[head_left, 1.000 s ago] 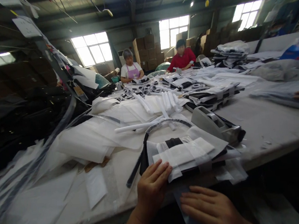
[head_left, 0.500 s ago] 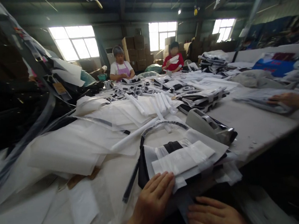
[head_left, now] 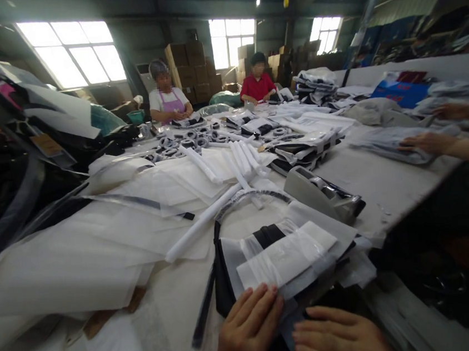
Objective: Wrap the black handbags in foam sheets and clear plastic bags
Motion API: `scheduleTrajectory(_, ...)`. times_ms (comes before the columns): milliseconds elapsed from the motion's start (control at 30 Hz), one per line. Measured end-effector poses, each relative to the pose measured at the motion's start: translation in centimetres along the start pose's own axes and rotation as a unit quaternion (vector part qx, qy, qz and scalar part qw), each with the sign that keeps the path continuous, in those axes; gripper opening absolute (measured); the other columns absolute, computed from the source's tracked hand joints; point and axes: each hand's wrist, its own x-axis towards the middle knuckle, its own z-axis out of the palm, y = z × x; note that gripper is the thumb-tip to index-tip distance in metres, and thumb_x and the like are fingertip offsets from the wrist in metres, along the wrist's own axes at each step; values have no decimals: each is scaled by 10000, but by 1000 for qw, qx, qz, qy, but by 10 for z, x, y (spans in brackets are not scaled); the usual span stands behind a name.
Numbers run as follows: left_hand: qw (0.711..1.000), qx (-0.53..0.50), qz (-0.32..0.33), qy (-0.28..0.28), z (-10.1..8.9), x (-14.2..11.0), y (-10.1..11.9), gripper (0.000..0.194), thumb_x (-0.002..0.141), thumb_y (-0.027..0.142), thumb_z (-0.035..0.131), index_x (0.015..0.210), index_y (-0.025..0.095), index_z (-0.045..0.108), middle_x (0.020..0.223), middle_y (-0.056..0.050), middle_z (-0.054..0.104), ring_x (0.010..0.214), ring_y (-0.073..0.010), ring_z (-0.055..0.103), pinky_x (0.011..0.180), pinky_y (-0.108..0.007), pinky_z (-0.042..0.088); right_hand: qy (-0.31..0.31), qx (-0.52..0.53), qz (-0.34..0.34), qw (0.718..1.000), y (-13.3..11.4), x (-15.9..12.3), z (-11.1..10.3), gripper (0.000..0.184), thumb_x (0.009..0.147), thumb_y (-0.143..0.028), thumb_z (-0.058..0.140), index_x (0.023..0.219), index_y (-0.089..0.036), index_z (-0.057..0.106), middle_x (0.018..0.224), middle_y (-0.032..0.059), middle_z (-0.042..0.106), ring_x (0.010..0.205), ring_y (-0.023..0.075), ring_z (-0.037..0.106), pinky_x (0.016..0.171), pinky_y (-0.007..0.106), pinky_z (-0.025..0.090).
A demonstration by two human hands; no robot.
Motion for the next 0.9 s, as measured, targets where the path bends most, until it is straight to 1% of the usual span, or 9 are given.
scheduleTrajectory(67, 1000, 2, -13, -2, 0, 1, 2, 350, 1022, 134, 382, 1190, 207, 680, 1215, -2, 709, 1174, -145, 631, 1047, -284, 489, -8, -13, -12, 1000, 6, 9, -4, 252, 988, -130, 478, 1089, -115, 708, 1045, 51, 774, 1051, 155, 707, 1162, 320, 345)
scheduleTrajectory(133, 1000, 1, -21, 0, 2, 0, 5, 325, 1017, 146, 407, 1184, 200, 680, 1219, -19, 708, 1174, -151, 631, 1047, -291, 493, 8, -22, -28, 999, 14, 17, -4, 252, 982, -109, 481, 1096, -111, 705, 1054, 56, 773, 1096, 166, 686, 1165, 361, 355)
scheduleTrajectory(267, 999, -7, -42, 25, 5, -2, 10, 288, 1007, 159, 434, 1071, 188, 712, 1163, -53, 728, 1147, -157, 647, 1037, -292, 507, 25, -13, -38, 999, 35, 28, 5, 253, 979, -103, 485, 1142, -110, 678, 1077, 91, 765, 1112, 192, 679, 1085, 408, 478)
scheduleTrajectory(400, 998, -3, -59, 26, 3, -2, 11, 290, 981, 134, 428, 1061, 188, 701, 1130, -59, 737, 1106, -155, 670, 1021, -294, 522, 53, 25, -26, 998, 51, 38, 17, 257, 981, -110, 488, 1180, -137, 647, 1022, 83, 772, 938, 150, 730, 925, 319, 582)
scheduleTrajectory(467, 996, -34, -86, 12, 0, 1, 13, 306, 905, 116, 447, 1085, 179, 687, 1163, -73, 722, 1104, -177, 673, 1009, -319, 539, 61, 50, 2, 997, 57, 41, 22, 259, 976, -124, 490, 1170, -167, 657, 950, 61, 774, 843, 143, 731, 821, 278, 598)
scheduleTrajectory(567, 984, -96, -152, -7, -4, 7, 16, 332, 798, 156, 510, 1084, 196, 673, 1184, -79, 705, 1087, -213, 681, 976, -363, 571, 40, 97, 61, 993, 62, 41, 27, 323, 923, -96, 472, 1137, -200, 689, 911, 41, 763, 786, 154, 715, 709, 250, 579)
scheduleTrajectory(733, 956, -134, -259, 12, 4, 8, 22, 160, 801, 220, 685, 956, 258, 673, 1117, -48, 715, 999, -218, 703, 833, -334, 630, 23, 141, 117, 983, 63, 38, 29, 493, 752, -4, 421, 1088, -211, 716, 912, 37, 745, 807, 158, 694, 689, 229, 554)
scheduleTrajectory(800, 955, -131, -266, 18, 9, 5, 24, 140, 821, 177, 665, 925, 270, 670, 1113, -31, 712, 991, -201, 702, 816, -314, 628, 26, 125, 126, 984, 62, 39, 29, 467, 761, -1, 420, 1045, -220, 718, 885, 31, 725, 795, 157, 678, 680, 231, 539)
scheduleTrajectory(900, 961, -108, -255, 17, 14, -1, 23, 123, 844, 169, 629, 916, 259, 671, 1129, -39, 705, 1006, -203, 696, 821, -310, 621, 30, 87, 123, 988, 60, 40, 29, 355, 864, -40, 428, 992, -216, 708, 887, 33, 696, 775, 149, 656, 658, 223, 514)
